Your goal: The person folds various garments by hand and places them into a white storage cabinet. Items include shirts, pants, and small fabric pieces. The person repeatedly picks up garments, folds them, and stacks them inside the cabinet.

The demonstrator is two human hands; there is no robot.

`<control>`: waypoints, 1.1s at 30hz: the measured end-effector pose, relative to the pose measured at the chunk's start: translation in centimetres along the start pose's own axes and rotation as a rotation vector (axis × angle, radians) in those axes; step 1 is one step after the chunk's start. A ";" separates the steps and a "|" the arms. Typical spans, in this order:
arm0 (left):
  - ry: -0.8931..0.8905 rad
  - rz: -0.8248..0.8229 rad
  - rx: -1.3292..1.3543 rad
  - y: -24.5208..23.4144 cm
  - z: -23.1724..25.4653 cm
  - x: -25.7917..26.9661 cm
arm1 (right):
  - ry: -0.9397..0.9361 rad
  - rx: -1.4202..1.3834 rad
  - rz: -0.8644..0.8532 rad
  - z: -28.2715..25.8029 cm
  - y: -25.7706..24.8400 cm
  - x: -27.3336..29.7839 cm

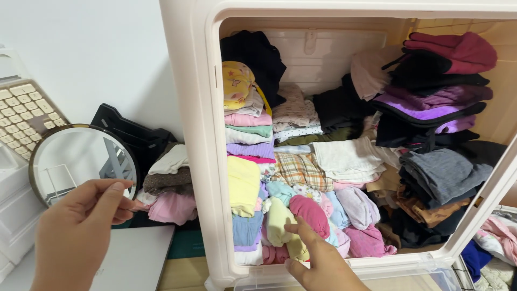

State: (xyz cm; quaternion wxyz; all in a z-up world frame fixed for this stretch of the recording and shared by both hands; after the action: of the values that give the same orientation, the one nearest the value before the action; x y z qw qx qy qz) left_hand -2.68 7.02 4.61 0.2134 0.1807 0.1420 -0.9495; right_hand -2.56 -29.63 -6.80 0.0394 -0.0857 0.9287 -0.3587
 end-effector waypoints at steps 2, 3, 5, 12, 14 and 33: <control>-0.016 0.036 0.004 -1.2 -0.6 -0.1 | -0.213 0.021 0.033 -1.1 0.8 0.2; -0.025 0.056 0.006 -1.9 -1.0 0.0 | -0.320 0.032 0.049 -1.7 1.0 0.3; -0.056 0.075 0.014 -3.0 -1.7 0.1 | -0.041 -0.026 -0.053 -2.1 1.6 0.3; -0.183 0.088 -0.014 -6.0 -5.3 -0.2 | -0.046 0.000 -0.082 -4.1 2.8 0.2; -0.219 0.065 -0.001 -6.4 -7.0 -0.5 | -0.076 -0.034 -0.103 -3.9 3.4 -0.1; 0.014 -0.117 -0.853 10.0 -13.6 -18.1 | 0.035 -0.069 -0.129 -2.6 4.0 -2.7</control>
State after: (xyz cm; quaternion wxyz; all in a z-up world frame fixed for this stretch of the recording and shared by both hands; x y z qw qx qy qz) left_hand 20.96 9.43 -2.15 0.2139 0.0746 0.5333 -0.8150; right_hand -0.83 -24.52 -7.49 -0.0030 -0.1402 0.9337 -0.3295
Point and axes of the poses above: each hand's wrist, its own x-axis away from the middle knuckle, its own y-axis out of the palm, z = x × y, the point moved 2 cm from there along -x, towards the middle knuckle, and after that the axes turned 5 degrees about -z, right-handed, at the moved point
